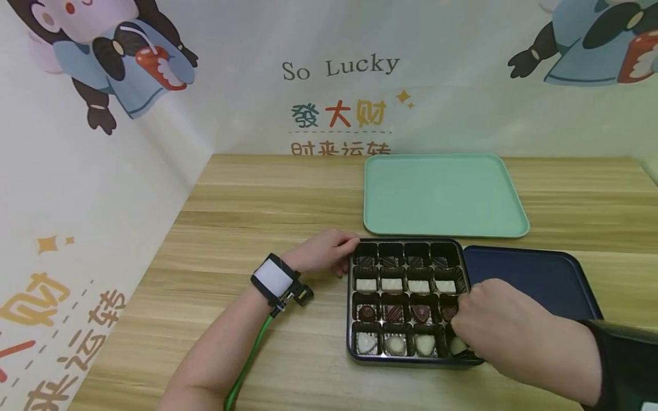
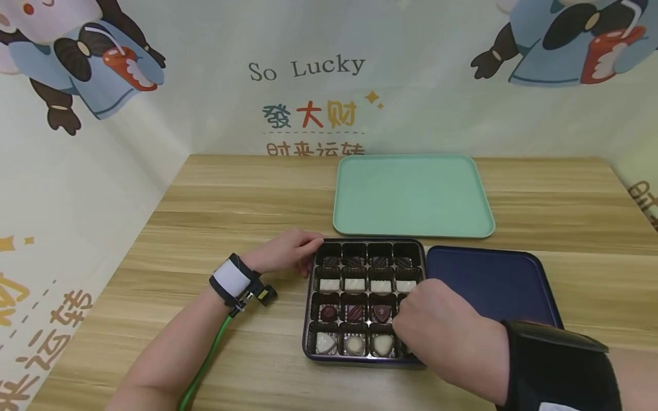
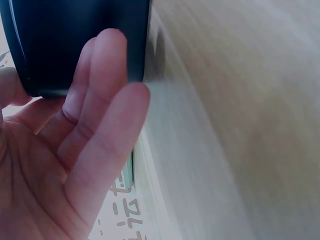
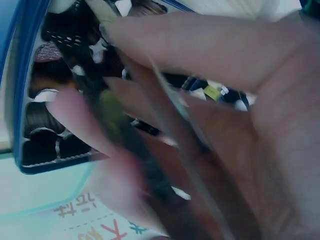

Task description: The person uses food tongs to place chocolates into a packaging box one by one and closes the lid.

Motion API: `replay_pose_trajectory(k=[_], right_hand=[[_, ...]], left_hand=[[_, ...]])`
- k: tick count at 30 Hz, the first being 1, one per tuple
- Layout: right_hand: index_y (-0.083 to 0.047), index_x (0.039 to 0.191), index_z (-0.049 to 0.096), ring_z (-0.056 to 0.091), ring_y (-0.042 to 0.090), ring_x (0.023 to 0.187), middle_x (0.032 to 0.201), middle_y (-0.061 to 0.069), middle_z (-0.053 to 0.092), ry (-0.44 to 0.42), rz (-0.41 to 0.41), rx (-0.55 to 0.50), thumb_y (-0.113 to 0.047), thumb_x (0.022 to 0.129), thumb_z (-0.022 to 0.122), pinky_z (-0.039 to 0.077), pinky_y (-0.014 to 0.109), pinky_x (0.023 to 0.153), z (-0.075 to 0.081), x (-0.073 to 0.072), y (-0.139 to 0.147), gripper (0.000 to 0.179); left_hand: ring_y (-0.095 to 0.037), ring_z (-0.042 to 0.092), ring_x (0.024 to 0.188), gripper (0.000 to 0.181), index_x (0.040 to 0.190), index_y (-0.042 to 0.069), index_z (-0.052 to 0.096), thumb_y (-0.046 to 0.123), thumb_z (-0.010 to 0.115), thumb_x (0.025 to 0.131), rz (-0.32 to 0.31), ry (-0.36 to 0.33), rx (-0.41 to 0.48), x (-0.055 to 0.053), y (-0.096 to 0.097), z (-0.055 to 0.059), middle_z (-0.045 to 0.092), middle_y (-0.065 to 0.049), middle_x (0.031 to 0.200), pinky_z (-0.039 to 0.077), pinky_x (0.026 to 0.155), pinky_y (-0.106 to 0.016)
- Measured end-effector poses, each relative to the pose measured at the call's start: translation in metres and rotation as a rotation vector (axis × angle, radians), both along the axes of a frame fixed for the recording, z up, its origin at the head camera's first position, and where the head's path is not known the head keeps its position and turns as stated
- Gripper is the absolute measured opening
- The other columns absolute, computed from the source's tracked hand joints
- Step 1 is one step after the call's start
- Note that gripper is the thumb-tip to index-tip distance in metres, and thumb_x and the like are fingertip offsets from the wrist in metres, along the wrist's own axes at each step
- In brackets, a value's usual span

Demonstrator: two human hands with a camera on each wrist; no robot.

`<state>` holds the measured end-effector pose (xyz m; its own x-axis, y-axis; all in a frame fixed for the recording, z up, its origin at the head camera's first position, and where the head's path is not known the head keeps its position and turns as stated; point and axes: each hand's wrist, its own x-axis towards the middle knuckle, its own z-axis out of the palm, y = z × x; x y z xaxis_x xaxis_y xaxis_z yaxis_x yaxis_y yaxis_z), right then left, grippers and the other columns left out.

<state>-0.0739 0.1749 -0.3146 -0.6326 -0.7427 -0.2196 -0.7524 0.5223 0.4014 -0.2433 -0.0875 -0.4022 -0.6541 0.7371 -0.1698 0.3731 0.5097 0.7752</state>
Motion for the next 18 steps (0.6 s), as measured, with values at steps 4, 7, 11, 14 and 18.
replay_pose_trajectory(k=[4, 7, 11, 14, 18], right_hand=[[-0.019, 0.048, 0.042, 0.031, 0.008, 0.045, 0.050, -0.005, 0.039, 0.059, -0.004, -0.005, 0.000, 0.067, 0.079, 0.029, 0.023, 0.039, -0.001, 0.001, -0.001, 0.046], [-0.018, 0.049, 0.047, 0.035, 0.012, 0.045, 0.052, -0.003, 0.041, 0.056, -0.024, -0.018, -0.003, 0.068, 0.080, 0.031, 0.025, 0.039, -0.002, 0.003, 0.001, 0.040], [-0.018, 0.050, 0.048, 0.032, 0.012, 0.046, 0.054, -0.003, 0.040, 0.036, -0.058, -0.046, -0.002, 0.067, 0.080, 0.030, 0.025, 0.039, 0.000, 0.005, 0.006, 0.039], [-0.017, 0.050, 0.046, 0.030, 0.010, 0.045, 0.053, -0.002, 0.038, 0.028, -0.073, -0.079, 0.004, 0.064, 0.078, 0.028, 0.025, 0.039, 0.003, 0.007, 0.009, 0.041], [-0.019, 0.050, 0.042, 0.028, 0.007, 0.043, 0.051, -0.003, 0.036, -0.004, -0.069, -0.138, 0.010, 0.060, 0.072, 0.024, 0.027, 0.037, 0.005, 0.009, 0.012, 0.043]], left_hand=[[-0.018, 0.062, 0.055, 0.033, 0.078, 0.008, 0.049, 0.019, 0.038, 0.107, -0.010, 0.028, -0.010, 0.000, 0.000, -0.001, 0.059, -0.006, 0.067, 0.055, 0.054, -0.028], [-0.018, 0.062, 0.055, 0.033, 0.078, 0.008, 0.049, 0.019, 0.038, 0.107, -0.013, 0.027, -0.011, 0.000, 0.001, -0.002, 0.059, -0.006, 0.066, 0.055, 0.055, -0.028], [-0.018, 0.062, 0.055, 0.033, 0.078, 0.008, 0.048, 0.018, 0.038, 0.107, -0.011, 0.017, -0.008, 0.000, 0.000, -0.002, 0.059, -0.006, 0.066, 0.056, 0.055, -0.029], [-0.018, 0.062, 0.055, 0.032, 0.078, 0.007, 0.049, 0.018, 0.038, 0.107, -0.013, 0.021, -0.007, 0.000, 0.001, -0.002, 0.059, -0.006, 0.067, 0.056, 0.055, -0.029], [-0.018, 0.062, 0.055, 0.033, 0.078, 0.008, 0.049, 0.019, 0.038, 0.107, -0.013, 0.031, -0.017, 0.000, 0.002, -0.001, 0.059, -0.006, 0.066, 0.055, 0.055, -0.028]])
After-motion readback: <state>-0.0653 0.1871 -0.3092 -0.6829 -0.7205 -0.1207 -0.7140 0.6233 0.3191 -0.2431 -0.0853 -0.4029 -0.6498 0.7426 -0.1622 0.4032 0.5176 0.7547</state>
